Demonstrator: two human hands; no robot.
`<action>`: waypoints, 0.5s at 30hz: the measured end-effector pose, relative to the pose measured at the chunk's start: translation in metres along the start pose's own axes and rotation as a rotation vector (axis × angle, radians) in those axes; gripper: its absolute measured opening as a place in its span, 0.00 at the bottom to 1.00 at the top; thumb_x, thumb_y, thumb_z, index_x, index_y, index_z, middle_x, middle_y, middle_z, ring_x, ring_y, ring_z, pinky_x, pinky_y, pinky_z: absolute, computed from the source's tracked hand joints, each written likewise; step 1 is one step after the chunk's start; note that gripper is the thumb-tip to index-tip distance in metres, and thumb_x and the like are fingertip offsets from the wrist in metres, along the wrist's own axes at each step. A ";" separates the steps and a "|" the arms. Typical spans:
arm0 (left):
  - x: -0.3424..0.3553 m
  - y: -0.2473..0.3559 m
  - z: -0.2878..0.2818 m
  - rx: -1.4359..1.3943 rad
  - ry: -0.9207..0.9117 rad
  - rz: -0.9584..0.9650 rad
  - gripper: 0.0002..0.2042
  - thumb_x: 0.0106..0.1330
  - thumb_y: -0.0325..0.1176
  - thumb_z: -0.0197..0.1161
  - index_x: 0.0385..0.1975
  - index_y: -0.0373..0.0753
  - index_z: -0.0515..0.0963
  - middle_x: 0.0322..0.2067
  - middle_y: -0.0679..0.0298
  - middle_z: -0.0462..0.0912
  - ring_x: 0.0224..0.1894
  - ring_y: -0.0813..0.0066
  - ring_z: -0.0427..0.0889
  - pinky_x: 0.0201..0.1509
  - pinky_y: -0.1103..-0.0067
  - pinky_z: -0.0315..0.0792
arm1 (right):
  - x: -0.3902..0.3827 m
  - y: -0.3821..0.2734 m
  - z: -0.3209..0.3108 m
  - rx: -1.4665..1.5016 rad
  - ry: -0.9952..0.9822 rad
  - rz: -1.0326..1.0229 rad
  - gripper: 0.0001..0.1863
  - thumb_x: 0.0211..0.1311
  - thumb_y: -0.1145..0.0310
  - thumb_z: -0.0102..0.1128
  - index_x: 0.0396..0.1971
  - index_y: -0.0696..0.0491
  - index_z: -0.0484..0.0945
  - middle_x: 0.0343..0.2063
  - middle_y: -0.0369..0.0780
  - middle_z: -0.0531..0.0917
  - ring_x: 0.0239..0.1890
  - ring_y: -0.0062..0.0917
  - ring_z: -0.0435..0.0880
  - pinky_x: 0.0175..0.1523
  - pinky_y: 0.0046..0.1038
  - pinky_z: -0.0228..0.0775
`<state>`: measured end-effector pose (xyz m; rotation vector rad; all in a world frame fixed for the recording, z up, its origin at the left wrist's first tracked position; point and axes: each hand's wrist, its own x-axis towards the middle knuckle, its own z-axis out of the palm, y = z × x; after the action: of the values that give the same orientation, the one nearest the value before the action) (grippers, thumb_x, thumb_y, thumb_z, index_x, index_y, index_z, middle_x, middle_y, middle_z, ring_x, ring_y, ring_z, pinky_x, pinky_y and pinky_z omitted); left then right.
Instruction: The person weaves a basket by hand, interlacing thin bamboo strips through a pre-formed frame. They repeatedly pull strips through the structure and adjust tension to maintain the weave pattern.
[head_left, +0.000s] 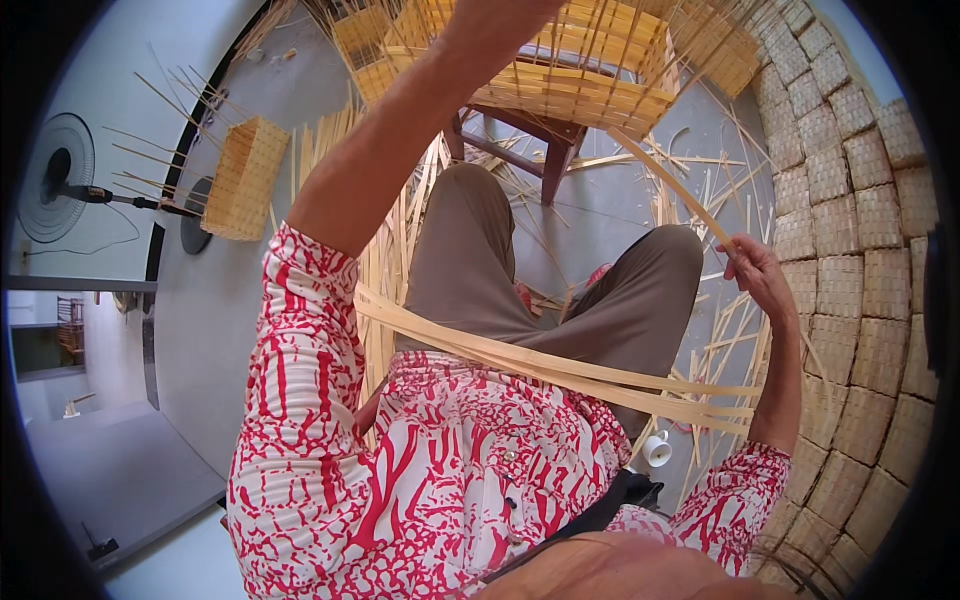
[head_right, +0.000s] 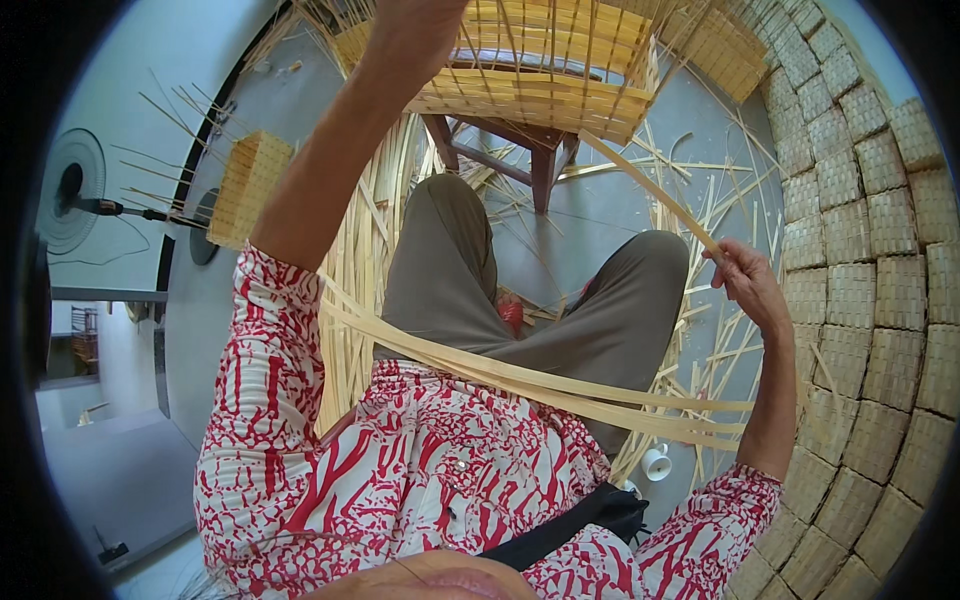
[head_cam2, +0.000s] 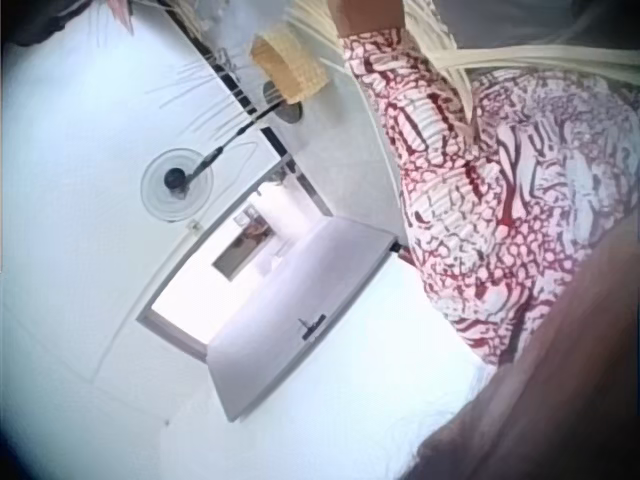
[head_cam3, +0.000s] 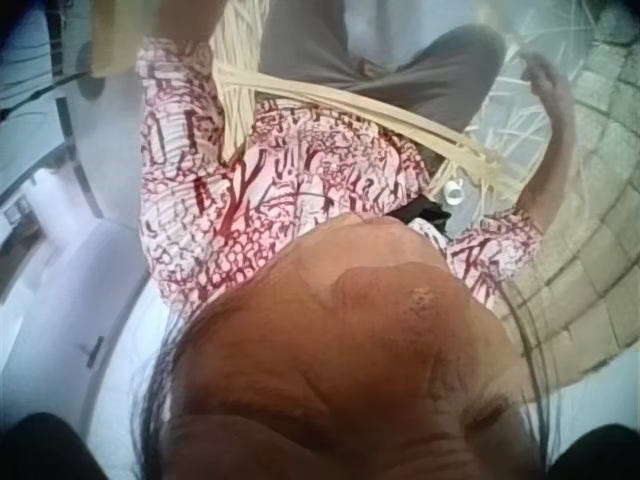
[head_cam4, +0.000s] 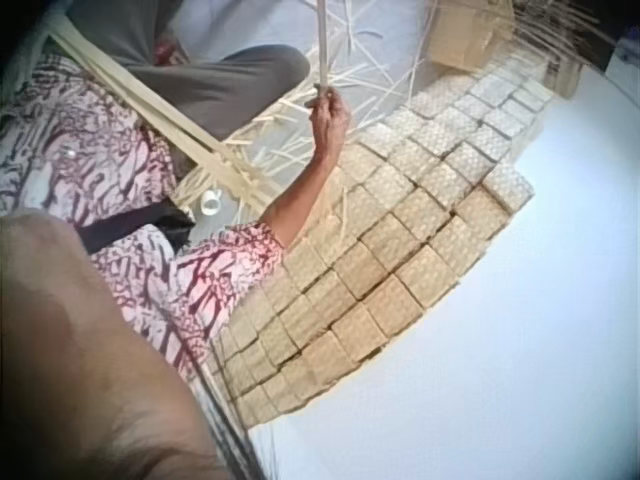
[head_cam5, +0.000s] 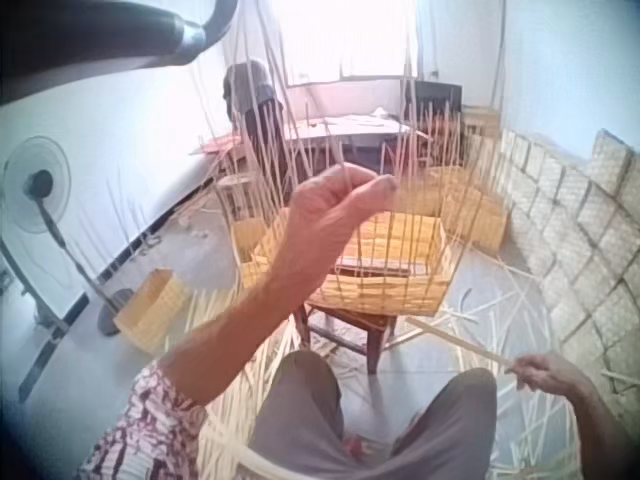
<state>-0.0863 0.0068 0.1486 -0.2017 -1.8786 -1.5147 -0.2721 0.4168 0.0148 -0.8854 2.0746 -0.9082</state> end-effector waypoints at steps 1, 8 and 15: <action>0.004 0.002 0.012 0.081 -0.059 -0.029 0.20 0.69 0.33 0.69 0.57 0.33 0.74 0.42 0.62 0.83 0.39 0.82 0.80 0.42 0.84 0.77 | 0.002 0.004 0.001 -0.011 0.005 -0.008 0.11 0.78 0.63 0.53 0.44 0.52 0.83 0.17 0.27 0.74 0.19 0.09 0.63 0.25 0.17 0.55; 0.031 -0.007 0.021 0.516 -0.180 -0.002 0.17 0.66 0.37 0.72 0.48 0.32 0.82 0.36 0.61 0.86 0.37 0.77 0.83 0.42 0.79 0.79 | 0.002 0.007 0.030 -0.014 -0.004 -0.040 0.11 0.78 0.64 0.52 0.45 0.52 0.82 0.19 0.28 0.76 0.23 0.09 0.68 0.28 0.18 0.59; 0.064 -0.014 0.081 0.420 -0.546 0.054 0.15 0.67 0.40 0.67 0.40 0.32 0.84 0.36 0.54 0.88 0.41 0.65 0.86 0.44 0.71 0.80 | -0.036 0.043 0.000 0.089 0.167 0.031 0.13 0.78 0.61 0.52 0.45 0.51 0.83 0.17 0.27 0.76 0.17 0.07 0.62 0.22 0.15 0.54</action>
<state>-0.1745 0.0571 0.1708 -0.5027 -2.5465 -1.0556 -0.2662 0.4680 -0.0078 -0.7507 2.1639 -1.0804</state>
